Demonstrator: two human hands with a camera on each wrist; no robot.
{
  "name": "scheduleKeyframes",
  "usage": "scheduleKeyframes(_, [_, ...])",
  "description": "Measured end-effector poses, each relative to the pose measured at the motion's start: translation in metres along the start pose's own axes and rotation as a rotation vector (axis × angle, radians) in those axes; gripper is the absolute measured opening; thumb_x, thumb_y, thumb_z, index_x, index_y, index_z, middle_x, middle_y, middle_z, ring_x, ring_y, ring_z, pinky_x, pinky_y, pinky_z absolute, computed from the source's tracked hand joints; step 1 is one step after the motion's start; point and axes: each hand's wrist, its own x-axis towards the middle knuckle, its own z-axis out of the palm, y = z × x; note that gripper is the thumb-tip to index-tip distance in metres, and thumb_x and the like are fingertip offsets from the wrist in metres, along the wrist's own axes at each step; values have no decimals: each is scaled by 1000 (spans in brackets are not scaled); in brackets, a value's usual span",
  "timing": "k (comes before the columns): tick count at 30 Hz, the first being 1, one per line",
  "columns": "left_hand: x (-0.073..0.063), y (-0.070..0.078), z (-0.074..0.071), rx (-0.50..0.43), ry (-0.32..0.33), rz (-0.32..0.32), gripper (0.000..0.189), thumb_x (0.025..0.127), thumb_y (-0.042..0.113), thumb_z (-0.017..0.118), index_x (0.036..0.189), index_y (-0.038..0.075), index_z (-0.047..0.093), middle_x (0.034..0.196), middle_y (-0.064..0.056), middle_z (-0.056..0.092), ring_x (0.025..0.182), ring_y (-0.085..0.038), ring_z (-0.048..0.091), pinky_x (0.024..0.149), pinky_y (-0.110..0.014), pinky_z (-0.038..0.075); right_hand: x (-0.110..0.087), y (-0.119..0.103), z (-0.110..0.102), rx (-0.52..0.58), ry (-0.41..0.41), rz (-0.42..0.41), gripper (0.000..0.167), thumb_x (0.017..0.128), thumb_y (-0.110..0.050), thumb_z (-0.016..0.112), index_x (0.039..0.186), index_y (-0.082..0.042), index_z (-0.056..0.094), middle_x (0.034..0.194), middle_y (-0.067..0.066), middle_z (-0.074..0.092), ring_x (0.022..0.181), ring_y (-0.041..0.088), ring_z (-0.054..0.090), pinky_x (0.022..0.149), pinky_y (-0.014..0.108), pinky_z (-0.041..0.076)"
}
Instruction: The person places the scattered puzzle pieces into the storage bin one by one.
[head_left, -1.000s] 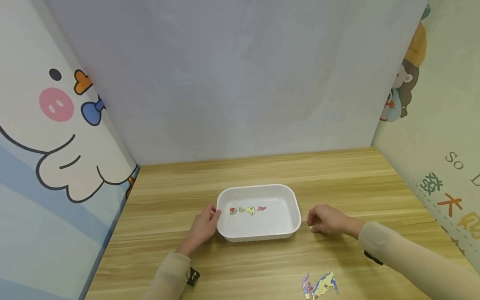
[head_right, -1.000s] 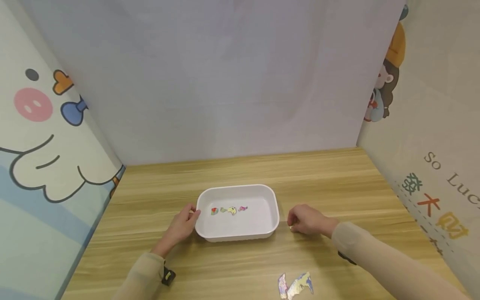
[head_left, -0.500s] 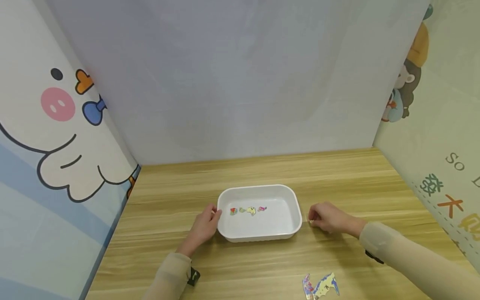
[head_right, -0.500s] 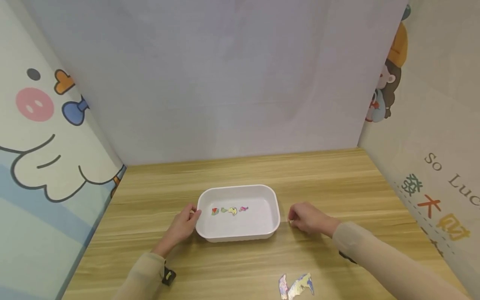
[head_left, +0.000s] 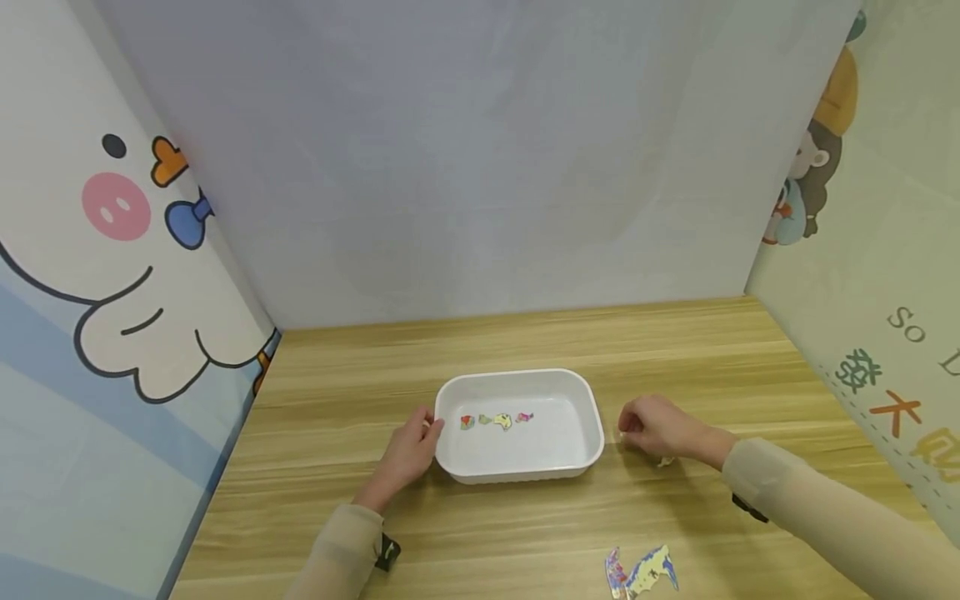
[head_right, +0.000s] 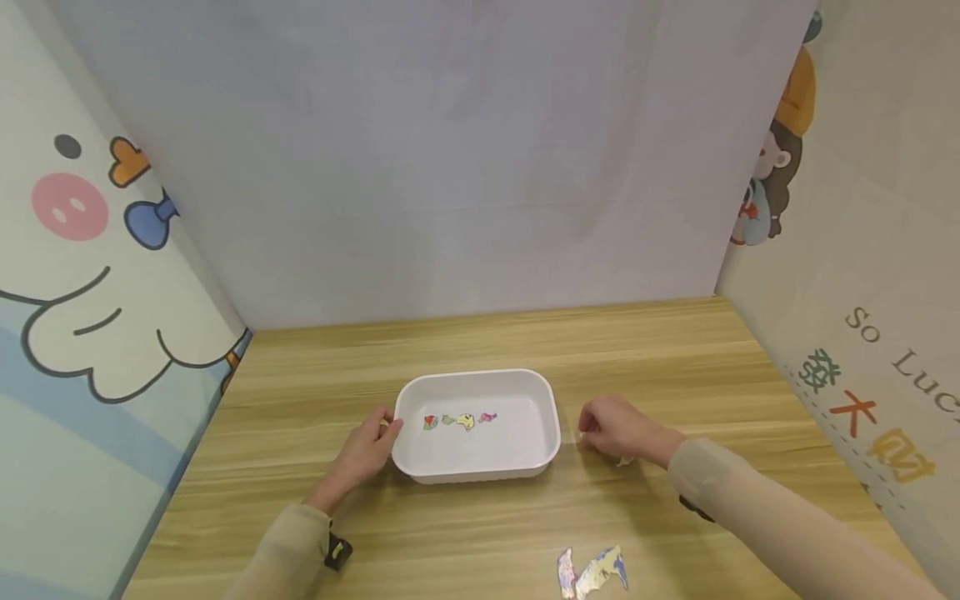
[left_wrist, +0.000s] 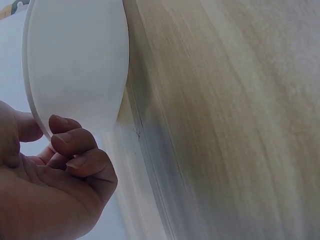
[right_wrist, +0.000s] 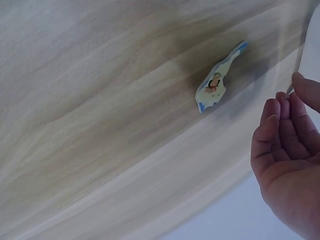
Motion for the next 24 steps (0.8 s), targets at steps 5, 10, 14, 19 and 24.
scheduleKeyframes(5, [0, 1, 0, 6, 4, 0, 15, 102, 20, 46, 104, 6, 48, 72, -6, 56, 59, -17, 48, 52, -30, 41, 4, -3, -6, 2, -1, -3, 7, 78, 0, 70, 80, -2, 64, 71, -4, 59, 65, 8, 55, 61, 28, 49])
scheduleKeyframes(10, [-1, 1, 0, 6, 12, 1, 13, 102, 19, 47, 103, 6, 48, 73, -8, 57, 60, -17, 49, 53, -30, 41, 10, -8, -16, -12, 12, -14, 7, 80, 1, 71, 80, -2, 64, 72, -2, 60, 67, 10, 55, 61, 29, 49])
scheduleKeyframes(14, [-2, 2, 0, 9, 14, 11, 13, 101, 19, 48, 102, 6, 48, 72, -7, 57, 59, -17, 49, 52, -30, 41, 14, -10, -22, -29, 14, -6, 6, 81, 1, 70, 82, 0, 64, 75, -1, 61, 69, 12, 57, 63, 30, 49])
scheduleKeyframes(19, [-1, 3, 1, 14, 14, 19, 14, 101, 19, 47, 102, 6, 48, 71, -6, 55, 59, -18, 49, 52, -30, 41, 19, -14, -29, -48, 15, -1, 5, 81, 0, 70, 83, 0, 65, 75, 0, 61, 69, 12, 57, 63, 31, 49])
scheduleKeyframes(24, [-1, 2, 0, 15, 23, 14, 13, 101, 19, 48, 101, 6, 48, 74, -9, 58, 60, -18, 49, 53, -30, 41, 27, -20, -32, -91, 11, 12, 6, 82, -5, 70, 85, -2, 67, 75, -2, 62, 69, 11, 56, 63, 32, 49])
